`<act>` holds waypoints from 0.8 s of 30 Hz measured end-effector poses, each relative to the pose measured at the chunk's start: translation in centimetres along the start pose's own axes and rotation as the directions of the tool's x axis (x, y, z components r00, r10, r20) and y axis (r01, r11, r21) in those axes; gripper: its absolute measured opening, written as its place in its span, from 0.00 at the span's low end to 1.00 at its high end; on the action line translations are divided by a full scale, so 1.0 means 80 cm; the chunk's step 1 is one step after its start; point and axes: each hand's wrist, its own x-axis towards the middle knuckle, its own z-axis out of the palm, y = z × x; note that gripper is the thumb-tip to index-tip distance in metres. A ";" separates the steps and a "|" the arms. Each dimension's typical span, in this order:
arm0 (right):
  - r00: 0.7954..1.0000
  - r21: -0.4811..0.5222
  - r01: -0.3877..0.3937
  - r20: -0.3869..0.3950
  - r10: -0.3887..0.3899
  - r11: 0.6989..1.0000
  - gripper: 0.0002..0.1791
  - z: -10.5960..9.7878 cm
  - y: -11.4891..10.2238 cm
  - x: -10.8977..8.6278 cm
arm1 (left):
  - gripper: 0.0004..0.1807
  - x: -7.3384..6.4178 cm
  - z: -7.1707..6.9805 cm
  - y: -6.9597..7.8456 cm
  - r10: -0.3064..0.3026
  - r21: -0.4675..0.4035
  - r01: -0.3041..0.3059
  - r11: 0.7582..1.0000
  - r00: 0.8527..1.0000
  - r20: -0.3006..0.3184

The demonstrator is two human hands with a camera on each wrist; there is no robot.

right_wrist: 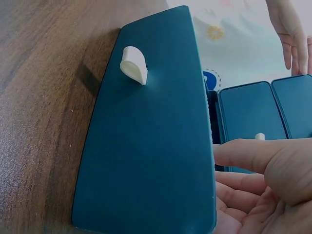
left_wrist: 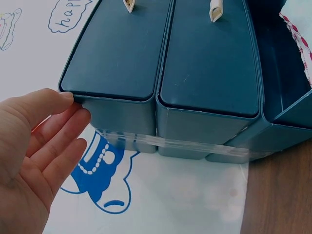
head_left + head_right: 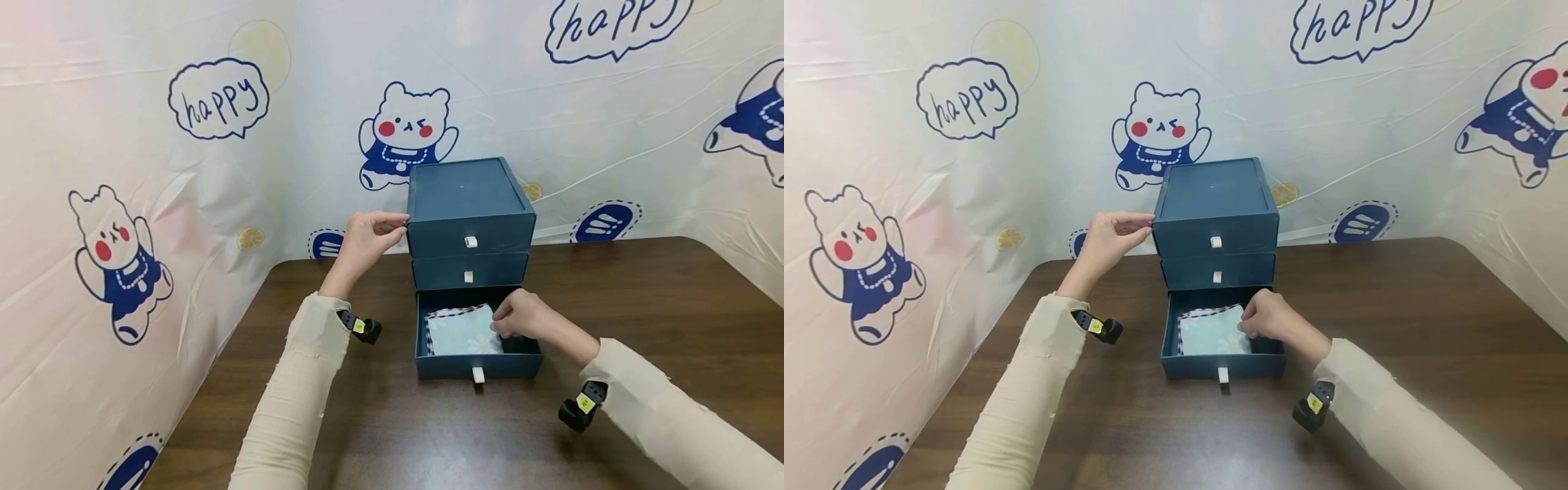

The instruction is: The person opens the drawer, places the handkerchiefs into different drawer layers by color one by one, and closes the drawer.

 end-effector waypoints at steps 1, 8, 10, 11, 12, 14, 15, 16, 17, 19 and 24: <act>1.000 0.000 0.005 0.002 -0.005 1.000 0.11 0.000 0.000 -0.001 | 0.13 0.000 0.000 0.000 0.000 0.003 0.000 1.000 1.000 -0.001; 0.999 0.001 0.044 0.008 -0.044 0.999 0.13 -0.007 -0.007 -0.009 | 0.13 0.000 0.000 0.000 0.004 0.006 -0.004 1.000 1.000 -0.002; 0.998 0.003 0.055 0.010 -0.055 0.998 0.13 -0.011 -0.011 -0.012 | 0.13 0.001 0.000 -0.001 0.004 0.005 -0.004 1.000 1.000 -0.002; 0.998 0.001 0.063 0.009 -0.063 0.998 0.13 -0.012 -0.012 -0.014 | 0.13 0.001 0.000 -0.001 0.006 0.004 -0.006 1.000 1.000 -0.002; 0.997 -0.002 0.071 0.008 -0.071 0.997 0.13 -0.014 -0.014 -0.016 | 0.13 0.001 0.000 -0.001 0.007 0.003 -0.007 1.000 1.000 -0.004; 0.996 -0.009 0.085 0.008 -0.085 0.996 0.13 -0.017 -0.016 -0.019 | 0.13 0.002 0.000 -0.001 0.009 0.003 -0.009 1.000 1.000 -0.005; 0.996 -0.011 0.090 0.007 -0.090 0.996 0.13 -0.018 -0.017 -0.021 | 0.13 0.002 0.000 -0.001 0.010 0.002 -0.010 1.000 1.000 -0.004; 0.995 -0.015 0.097 0.004 -0.097 0.995 0.13 -0.020 -0.017 -0.023 | 0.13 0.002 0.000 -0.001 0.011 0.002 -0.011 1.000 1.000 -0.004; 0.994 -0.020 0.108 0.003 -0.108 0.994 0.12 -0.021 -0.018 -0.025 | 0.13 0.002 0.000 -0.001 0.012 0.002 -0.012 1.000 1.000 -0.002; 0.992 -0.020 0.123 0.004 -0.123 0.992 0.12 -0.023 -0.019 -0.028 | 0.13 0.002 0.000 0.000 0.008 0.004 -0.008 1.000 1.000 0.000; 0.988 -0.020 0.156 0.016 -0.156 0.987 0.11 -0.026 -0.021 -0.038 | 0.13 0.000 -0.001 0.001 -0.004 0.001 0.004 1.000 1.000 0.002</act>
